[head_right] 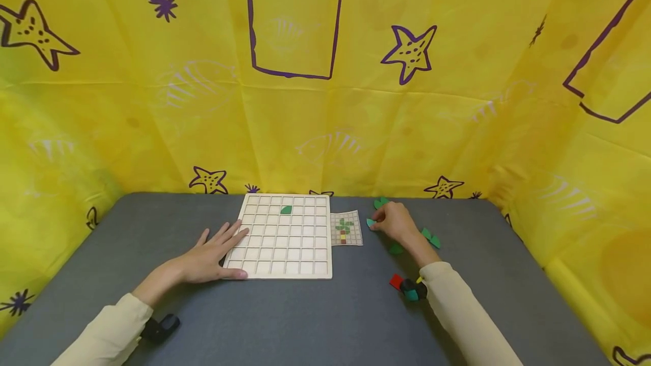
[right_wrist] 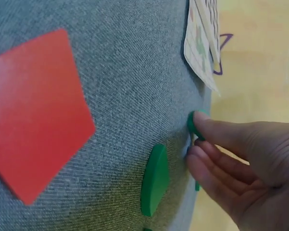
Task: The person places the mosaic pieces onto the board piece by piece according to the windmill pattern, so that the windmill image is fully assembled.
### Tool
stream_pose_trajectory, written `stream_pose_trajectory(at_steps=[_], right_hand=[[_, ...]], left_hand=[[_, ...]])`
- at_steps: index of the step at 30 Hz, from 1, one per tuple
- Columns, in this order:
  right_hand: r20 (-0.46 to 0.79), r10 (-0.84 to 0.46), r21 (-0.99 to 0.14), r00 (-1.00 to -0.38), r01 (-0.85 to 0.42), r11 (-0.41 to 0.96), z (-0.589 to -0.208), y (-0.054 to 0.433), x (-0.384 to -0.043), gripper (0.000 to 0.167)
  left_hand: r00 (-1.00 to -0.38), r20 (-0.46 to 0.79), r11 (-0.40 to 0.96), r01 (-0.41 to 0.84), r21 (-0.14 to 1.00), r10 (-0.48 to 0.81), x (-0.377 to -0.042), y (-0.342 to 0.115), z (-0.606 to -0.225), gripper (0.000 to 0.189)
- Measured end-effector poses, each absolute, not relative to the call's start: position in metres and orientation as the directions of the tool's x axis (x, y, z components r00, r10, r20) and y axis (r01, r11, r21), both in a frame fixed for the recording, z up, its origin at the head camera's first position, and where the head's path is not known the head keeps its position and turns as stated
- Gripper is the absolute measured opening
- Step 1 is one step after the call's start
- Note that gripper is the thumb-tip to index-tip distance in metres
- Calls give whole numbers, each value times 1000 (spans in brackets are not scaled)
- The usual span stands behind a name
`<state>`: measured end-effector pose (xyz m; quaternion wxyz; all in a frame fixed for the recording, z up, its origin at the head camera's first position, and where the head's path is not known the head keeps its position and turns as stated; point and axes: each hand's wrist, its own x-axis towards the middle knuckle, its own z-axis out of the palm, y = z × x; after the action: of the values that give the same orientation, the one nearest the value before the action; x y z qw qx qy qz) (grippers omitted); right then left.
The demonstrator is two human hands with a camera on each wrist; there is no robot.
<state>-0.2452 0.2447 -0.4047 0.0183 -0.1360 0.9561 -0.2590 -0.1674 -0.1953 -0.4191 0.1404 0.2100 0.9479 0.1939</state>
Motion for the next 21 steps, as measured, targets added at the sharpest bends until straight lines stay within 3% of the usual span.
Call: stream_pose_trajectory(at_steps=[10,21], right_hand=[[85,-286,-562,-954,-283,777,-402,245,-243,11],[122,-304,-541,-945,-320,778,-391,239,-244,10]], left_hand=[[-870,-171,830,356,429,462,-167,-194,-419,105],[-872,-164,832,361,422,461,-166,-195,-419,105]])
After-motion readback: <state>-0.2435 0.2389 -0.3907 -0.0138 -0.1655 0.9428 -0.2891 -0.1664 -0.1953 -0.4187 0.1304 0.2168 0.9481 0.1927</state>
